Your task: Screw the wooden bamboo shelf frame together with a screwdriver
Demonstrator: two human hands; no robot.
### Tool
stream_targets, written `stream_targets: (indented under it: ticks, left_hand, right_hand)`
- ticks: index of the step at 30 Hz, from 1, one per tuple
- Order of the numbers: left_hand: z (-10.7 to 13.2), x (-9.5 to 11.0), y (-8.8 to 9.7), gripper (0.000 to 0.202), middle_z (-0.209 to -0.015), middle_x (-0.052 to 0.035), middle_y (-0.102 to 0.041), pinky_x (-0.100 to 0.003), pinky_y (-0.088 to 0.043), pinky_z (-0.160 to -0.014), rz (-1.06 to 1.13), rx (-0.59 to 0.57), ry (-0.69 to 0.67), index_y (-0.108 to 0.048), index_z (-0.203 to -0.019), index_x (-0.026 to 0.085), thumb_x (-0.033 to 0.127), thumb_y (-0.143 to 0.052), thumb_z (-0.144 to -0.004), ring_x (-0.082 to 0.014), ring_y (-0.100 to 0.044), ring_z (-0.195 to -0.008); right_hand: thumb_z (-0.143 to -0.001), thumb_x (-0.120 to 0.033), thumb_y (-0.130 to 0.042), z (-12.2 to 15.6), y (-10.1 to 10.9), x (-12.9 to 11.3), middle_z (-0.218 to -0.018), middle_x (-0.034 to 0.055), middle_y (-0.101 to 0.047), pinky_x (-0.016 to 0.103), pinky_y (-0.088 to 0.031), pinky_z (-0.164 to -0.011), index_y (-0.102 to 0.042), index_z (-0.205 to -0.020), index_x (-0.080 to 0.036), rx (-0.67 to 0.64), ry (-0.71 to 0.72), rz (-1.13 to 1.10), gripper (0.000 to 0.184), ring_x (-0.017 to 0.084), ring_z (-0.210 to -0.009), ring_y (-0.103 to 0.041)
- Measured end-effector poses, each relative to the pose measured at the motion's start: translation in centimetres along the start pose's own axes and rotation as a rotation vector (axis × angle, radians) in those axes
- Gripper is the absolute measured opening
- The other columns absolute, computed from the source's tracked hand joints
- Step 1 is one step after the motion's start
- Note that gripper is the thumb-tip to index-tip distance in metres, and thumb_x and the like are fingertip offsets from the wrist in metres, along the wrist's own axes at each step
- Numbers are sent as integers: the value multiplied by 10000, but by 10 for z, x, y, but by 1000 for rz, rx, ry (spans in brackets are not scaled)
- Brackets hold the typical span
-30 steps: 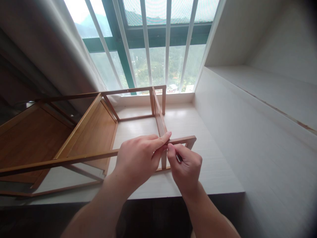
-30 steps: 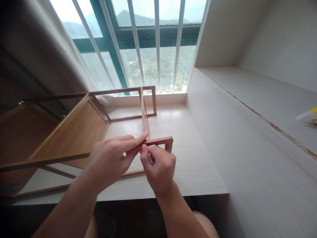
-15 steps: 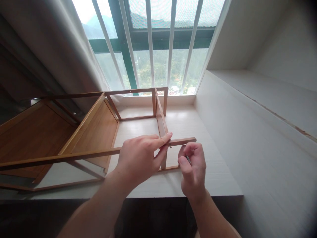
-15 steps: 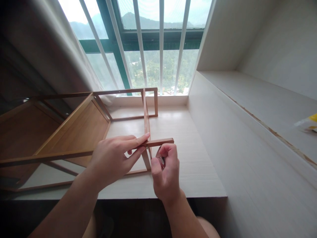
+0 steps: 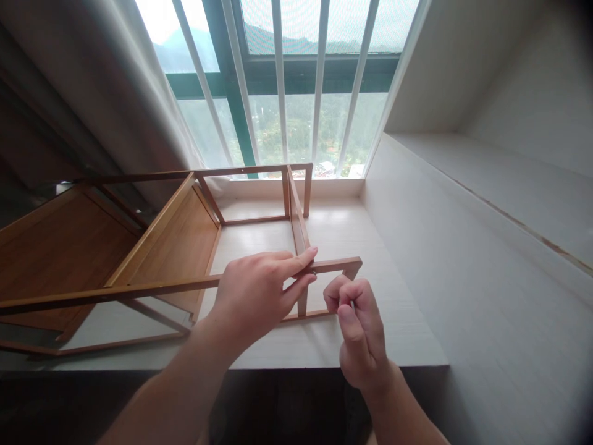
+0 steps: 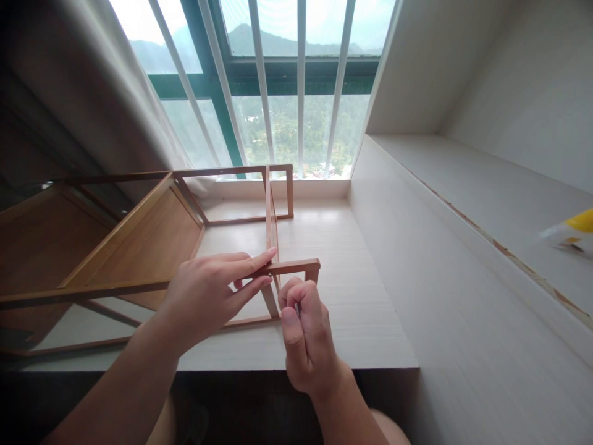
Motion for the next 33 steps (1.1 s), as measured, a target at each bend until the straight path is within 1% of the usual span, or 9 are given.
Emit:
stream_targets:
  ticks: [3, 6, 9, 11, 13, 15, 17, 24, 33]
  left_hand:
    - [0, 0, -1, 375, -858, 59, -723, -239, -316, -546, -10, -11, -4, -553, -1282, 435, 481, -486, -915, -121, -608, -661]
    - [0, -1, -1, 374, -890, 66, -726, -239, -327, -550, -21, -23, 0, -545, -1283, 447, 491, -476, -918, -125, -623, -698]
    - [0, -2, -2, 368, -919, 70, -727, -235, -336, -556, -23, -31, 7, -538, -1284, 462, 489, -470, -923, -131, -641, -750]
    - [0, -2, -2, 365, -925, 67, -729, -232, -340, -563, -19, -35, 9, -538, -1283, 462, 488, -467, -927, -133, -648, -768]
    - [-1, -3, -2, 365, -922, 61, -730, -232, -343, -567, -17, -39, 10, -542, -1283, 455, 491, -464, -929, -132, -649, -770]
    - [-1, -3, -2, 366, -913, 60, -730, -234, -343, -566, -18, -39, 9, -542, -1284, 450, 493, -463, -929, -132, -649, -764]
    - [-1, -3, -2, 365, -908, 62, -730, -235, -338, -561, -20, -40, 7, -538, -1287, 453, 491, -456, -933, -133, -650, -759]
    - [-2, -1, -2, 366, -903, 44, -733, -236, -328, -555, -18, -26, 1, -549, -1281, 440, 503, -437, -938, -142, -651, -762]
    - [0, -2, -4, 366, -905, 47, -731, -229, -338, -557, -15, -15, -17, -540, -1289, 438, 490, -434, -943, -132, -649, -756]
  right_hand:
    - [-977, -255, -346, 0, 2, -3, -749, 5, -422, 322, -346, -628, -437, -816, -203, -20, 12, 90, 193, 152, -677, -411]
    - [-979, -203, -345, -2, 7, -6, -758, 20, -477, 318, -375, -628, -537, -845, -179, 15, 18, 195, 235, 151, -682, -457]
    - [-973, -178, -340, -3, 11, -16, -907, 72, -542, 354, -422, -725, -617, -983, -161, 79, 95, 278, 278, 184, -823, -523]
    - [-965, -171, -352, -2, 12, -22, -970, 90, -533, 385, -424, -792, -649, -1040, -162, 92, 146, 352, 307, 207, -910, -521]
    - [-958, -160, -369, -2, 11, -24, -895, 71, -514, 376, -426, -768, -674, -1022, -172, 70, 152, 390, 312, 200, -868, -515]
    - [-954, -142, -383, -1, 10, -22, -803, 44, -495, 342, -427, -691, -681, -1000, -178, 38, 135, 377, 304, 177, -771, -506]
    - [-949, -124, -401, -1, 9, -20, -801, 42, -517, 322, -430, -647, -679, -1025, -178, 27, 124, 350, 293, 166, -736, -514]
    - [-909, -90, -519, 2, 8, -19, -929, 75, -607, 333, -500, -702, -627, -1251, -197, 96, 214, 327, 375, 185, -821, -592]
    - [-881, -78, -574, 1, 5, -21, -916, 62, -643, 349, -528, -715, -658, -1219, -245, 126, 235, 340, 386, 193, -834, -617]
Point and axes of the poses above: each hand's wrist, its own z-axis away from the middle knuckle, its own y-axis out of the back of the hand, x = y × z, the point moved 7 cm from there along -z, towards the middle knuckle
